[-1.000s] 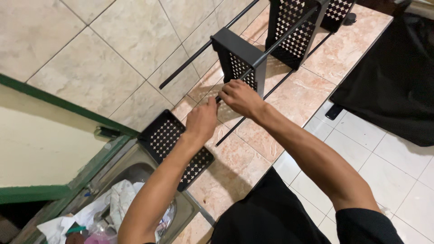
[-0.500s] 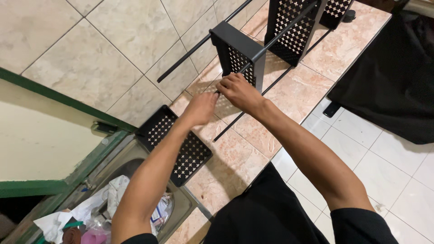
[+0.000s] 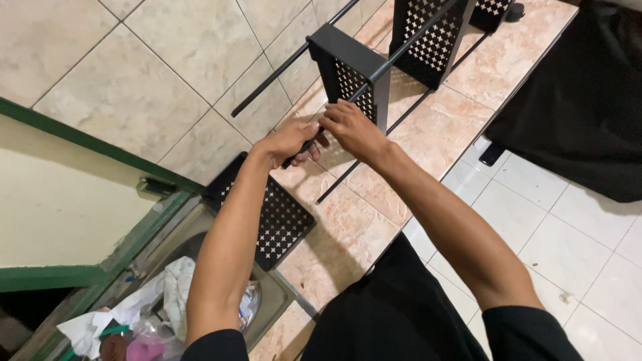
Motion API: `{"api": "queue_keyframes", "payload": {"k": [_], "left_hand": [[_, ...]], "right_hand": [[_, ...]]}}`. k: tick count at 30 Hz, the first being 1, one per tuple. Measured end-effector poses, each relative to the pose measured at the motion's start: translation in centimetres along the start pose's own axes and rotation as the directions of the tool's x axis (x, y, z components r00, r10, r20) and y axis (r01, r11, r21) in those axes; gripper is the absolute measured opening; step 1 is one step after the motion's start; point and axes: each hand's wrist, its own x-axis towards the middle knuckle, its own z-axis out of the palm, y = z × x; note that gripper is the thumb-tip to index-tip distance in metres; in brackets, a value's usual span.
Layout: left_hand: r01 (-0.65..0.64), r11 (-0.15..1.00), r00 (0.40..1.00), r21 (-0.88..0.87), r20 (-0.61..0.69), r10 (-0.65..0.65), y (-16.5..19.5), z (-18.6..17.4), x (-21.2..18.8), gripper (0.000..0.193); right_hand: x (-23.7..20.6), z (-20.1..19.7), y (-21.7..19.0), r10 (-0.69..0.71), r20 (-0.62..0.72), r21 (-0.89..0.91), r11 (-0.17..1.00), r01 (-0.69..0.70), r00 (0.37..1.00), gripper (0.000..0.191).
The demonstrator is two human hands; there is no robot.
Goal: The person assembles a black rolling storage cart on the floor, fitting perforated plastic baskets onto metal frame poles and pressing each basket down to seat it. They work around the frame attaching baskets one at a time, then stand the finished multi-tier cart upright next to the sink.
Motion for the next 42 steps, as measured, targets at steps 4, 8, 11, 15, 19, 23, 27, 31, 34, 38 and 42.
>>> {"api": "queue_keyframes", "payload": {"k": [4, 8, 11, 15, 19, 23, 27, 31, 34, 38, 42], "left_hand": [[0.045, 0.97, 0.995, -0.238, 0.099, -0.021, -1.0, -0.1, 0.7, 0.046], [-0.221, 0.807, 0.905, 0.548, -0.194, 0.379, -0.5, 2.5, 0.7, 0.054], [-0.131, 0.509, 0.765, 0.851, -0.24, 0.598, 0.6, 5.2, -1.1, 0.04], [0.117, 0.608, 0.805, 0.785, -0.434, 0.405, 2.2, 7.7, -3.4, 0.038], [-0.017, 0.792, 0.908, 0.611, -0.322, 0.268, 3.0, 5.2, -1.8, 0.043], [0.029, 0.995, 0.989, -0.1, 0.149, -0.014, 0.6, 0.5, 0.9, 0.051], [-0.193, 0.959, 0.978, 0.209, -0.042, 0.205, -1.3, 0.5, 2.6, 0.044], [-0.247, 0.602, 0.812, 0.76, -0.177, 0.557, -1.1, 3.3, 1.4, 0.043], [0.05, 0.569, 0.833, 0.821, -0.348, 0.429, 0.5, 6.3, -1.8, 0.036], [0.226, 0.479, 0.795, 0.848, -0.445, 0.413, 3.1, 8.2, -4.0, 0.038], [0.051, 0.717, 0.868, 0.695, -0.386, 0.313, 4.6, 5.4, -2.8, 0.037]], "right_hand": [[-0.4, 0.8, -0.1, -0.033, -0.144, -0.036, 0.999, 0.029, 0.989, 0.032], [-1.0, 1.3, -0.2, -0.073, -0.271, -0.024, 0.997, 0.069, 0.96, 0.031], [-1.4, 1.3, -0.4, -0.083, -0.331, -0.003, 0.996, 0.088, 0.94, 0.032], [-1.5, 1.2, -0.9, -0.048, -0.32, 0.019, 0.998, 0.057, 0.946, 0.042], [-1.3, 0.7, -1.2, -0.005, -0.277, 0.007, 1.0, 0.008, 0.961, 0.045], [-0.7, -1.4, -0.6, -0.004, -0.107, 0.017, 1.0, 0.006, 0.994, 0.042], [0.6, -2.5, 0.1, 0.098, 0.072, -0.053, 0.994, -0.095, 0.993, 0.03], [0.2, -0.9, 0.0, 0.07, -0.039, 0.0, 0.998, -0.07, 0.997, 0.026], [-0.6, 0.6, -0.4, 0.001, -0.305, -0.051, 0.999, -0.017, 0.953, 0.029], [-0.7, 1.0, -1.5, 0.036, -0.347, -0.047, 0.997, -0.056, 0.937, 0.03], [0.4, -1.2, -1.0, 0.084, -0.063, -0.046, 0.995, -0.087, 0.994, 0.028]]}}
